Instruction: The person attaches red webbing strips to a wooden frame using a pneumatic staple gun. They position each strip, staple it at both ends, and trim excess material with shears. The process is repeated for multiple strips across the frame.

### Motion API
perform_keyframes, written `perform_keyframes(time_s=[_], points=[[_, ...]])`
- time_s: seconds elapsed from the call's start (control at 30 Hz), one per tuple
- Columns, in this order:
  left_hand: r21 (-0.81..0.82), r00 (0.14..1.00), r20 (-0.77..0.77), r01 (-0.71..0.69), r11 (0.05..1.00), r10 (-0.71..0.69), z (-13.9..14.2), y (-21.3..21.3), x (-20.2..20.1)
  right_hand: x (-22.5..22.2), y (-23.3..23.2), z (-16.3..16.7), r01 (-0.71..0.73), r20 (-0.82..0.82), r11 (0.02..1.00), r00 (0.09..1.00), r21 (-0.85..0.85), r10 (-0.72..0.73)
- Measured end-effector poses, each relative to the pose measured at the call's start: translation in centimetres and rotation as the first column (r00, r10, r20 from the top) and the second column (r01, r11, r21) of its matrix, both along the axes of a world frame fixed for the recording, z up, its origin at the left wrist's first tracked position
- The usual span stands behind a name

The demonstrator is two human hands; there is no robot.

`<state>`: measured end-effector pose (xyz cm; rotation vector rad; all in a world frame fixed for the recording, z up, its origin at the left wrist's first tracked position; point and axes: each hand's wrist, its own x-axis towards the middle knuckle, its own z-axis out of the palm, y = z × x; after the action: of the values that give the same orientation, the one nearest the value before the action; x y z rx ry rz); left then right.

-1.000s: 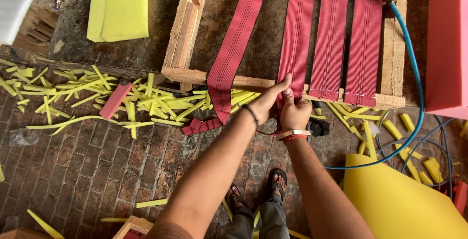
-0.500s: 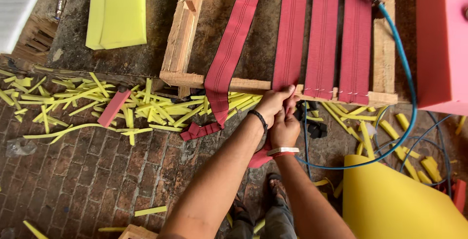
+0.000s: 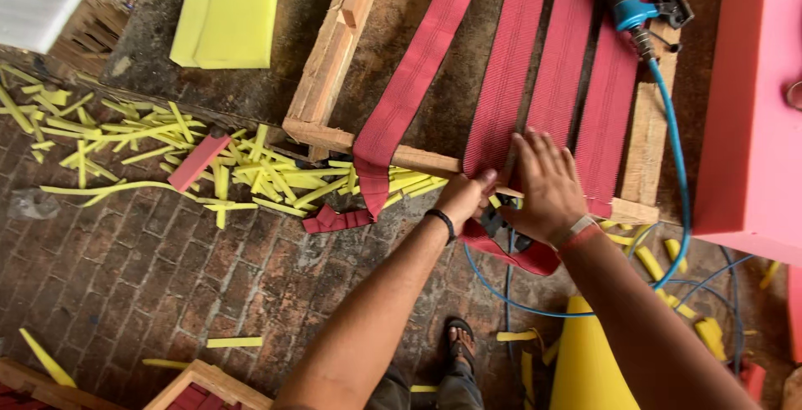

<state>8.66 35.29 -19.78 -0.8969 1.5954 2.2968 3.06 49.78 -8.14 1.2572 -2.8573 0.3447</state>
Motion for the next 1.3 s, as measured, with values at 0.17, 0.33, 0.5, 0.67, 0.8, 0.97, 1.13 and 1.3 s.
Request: perform_keyframes(time_s=[0.17, 0.33, 0.5, 0.67, 0.8, 0.97, 1.13, 1.3], points=[[0.164, 0.992, -0.087, -0.072, 0.984, 0.087, 0.5, 0.4, 0.7, -1.5, -2.0, -0.9, 0.14, 0.049, 0.948, 0.986, 0.285, -0.161], [-0.095, 0.994, -0.068, -0.094, 0.991, 0.088, 0.7, 1.8, 2.3, -1.5, -2.2, -1.1, 0.143, 0.04, 0.93, 0.985, 0.337, -0.166], [-0.106, 0.989, -0.127, -0.083, 0.991, 0.069, 1.0, 2.4, 4.8, -1.6, -2.6, -0.8, 0.153, 0.096, 0.886, 0.972, 0.439, -0.215], [0.009, 0.971, -0.216, -0.103, 0.995, 0.103, -1.0, 2.6, 6.5, -1.5, -2.8, 0.3, 0.134, 0.104, 0.866, 0.972, 0.482, -0.209], [-0.013, 0.967, -0.251, -0.04, 0.999, 0.035, -4.2, 1.4, 5.8, -1.4, -2.7, 1.0, 0.118, 0.13, 0.882, 0.972, 0.456, -0.197], [0.012, 0.951, -0.301, 0.072, 0.997, -0.065, -6.7, 0.0, 3.6, -1.7, -2.7, 1.3, 0.117, 0.129, 0.874, 0.971, 0.472, -0.2], [-0.369, 0.907, -0.284, 0.197, 0.909, -0.312, -5.8, -2.4, 2.2, -1.7, -2.9, 0.7, 0.126, 0.089, 0.929, 0.982, 0.349, -0.166], [-0.079, 0.952, -0.272, 0.121, 0.99, -0.138, -4.7, -3.1, 0.9, -1.8, -3.4, -1.0, 0.111, -0.02, 0.986, 0.994, 0.122, -0.109]])
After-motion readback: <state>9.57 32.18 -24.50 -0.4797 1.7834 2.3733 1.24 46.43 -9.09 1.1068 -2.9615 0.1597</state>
